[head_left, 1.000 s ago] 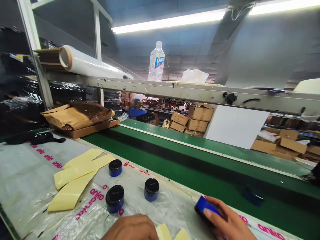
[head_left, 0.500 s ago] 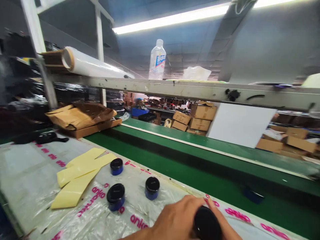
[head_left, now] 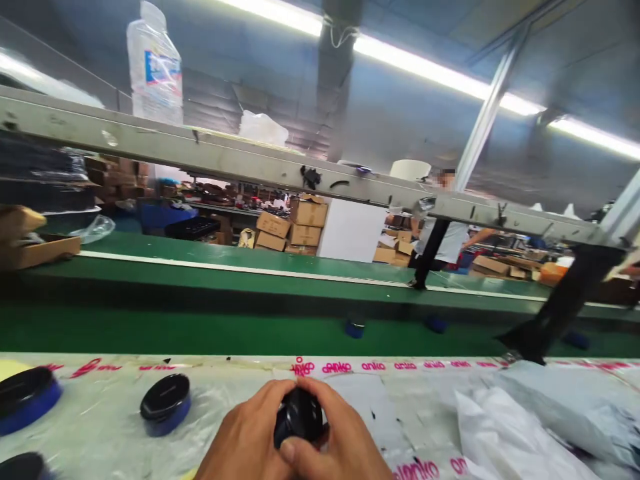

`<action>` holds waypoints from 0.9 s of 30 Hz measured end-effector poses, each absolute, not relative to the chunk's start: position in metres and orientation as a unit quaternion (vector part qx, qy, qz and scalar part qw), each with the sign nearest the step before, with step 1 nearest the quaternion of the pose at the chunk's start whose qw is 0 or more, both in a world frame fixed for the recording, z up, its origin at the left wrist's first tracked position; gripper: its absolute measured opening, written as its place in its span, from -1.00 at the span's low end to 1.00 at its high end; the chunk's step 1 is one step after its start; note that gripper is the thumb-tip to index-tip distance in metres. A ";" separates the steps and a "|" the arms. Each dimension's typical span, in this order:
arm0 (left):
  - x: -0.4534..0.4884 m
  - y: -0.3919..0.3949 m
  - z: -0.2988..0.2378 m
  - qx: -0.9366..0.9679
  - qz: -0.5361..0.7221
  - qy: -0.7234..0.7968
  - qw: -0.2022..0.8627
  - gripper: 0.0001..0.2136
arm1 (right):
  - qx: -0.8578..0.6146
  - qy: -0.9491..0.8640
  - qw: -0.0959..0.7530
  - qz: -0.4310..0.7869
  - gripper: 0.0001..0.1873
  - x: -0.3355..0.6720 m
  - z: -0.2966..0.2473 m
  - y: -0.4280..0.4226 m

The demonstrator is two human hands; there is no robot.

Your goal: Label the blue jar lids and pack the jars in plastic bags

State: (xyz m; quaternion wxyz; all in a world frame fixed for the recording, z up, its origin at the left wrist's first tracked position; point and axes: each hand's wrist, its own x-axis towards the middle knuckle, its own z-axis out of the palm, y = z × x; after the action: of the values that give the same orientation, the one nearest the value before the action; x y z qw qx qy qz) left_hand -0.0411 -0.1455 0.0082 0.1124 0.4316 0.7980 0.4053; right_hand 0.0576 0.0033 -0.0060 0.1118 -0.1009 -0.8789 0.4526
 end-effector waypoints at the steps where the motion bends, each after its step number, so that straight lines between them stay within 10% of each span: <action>1: -0.040 -0.138 0.007 0.436 0.390 0.803 0.113 -0.54 | -0.115 -0.883 0.112 0.442 -0.28 0.058 -0.004 0.008; 6: -0.038 -0.107 0.001 0.463 0.297 0.826 0.123 -0.26 | -0.229 -0.904 0.159 0.324 -0.33 0.061 -0.005 0.055; 27: -0.040 -0.018 0.001 0.534 0.234 0.801 0.134 -0.36 | -0.277 -0.917 0.164 0.234 -0.30 -0.044 -0.024 0.205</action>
State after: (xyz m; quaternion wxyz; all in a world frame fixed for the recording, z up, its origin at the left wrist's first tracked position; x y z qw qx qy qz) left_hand -0.0405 -0.0182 0.0013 0.1340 0.5340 0.8012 0.2344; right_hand -0.0438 0.2053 -0.0235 0.1639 -0.2773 -0.9175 0.2335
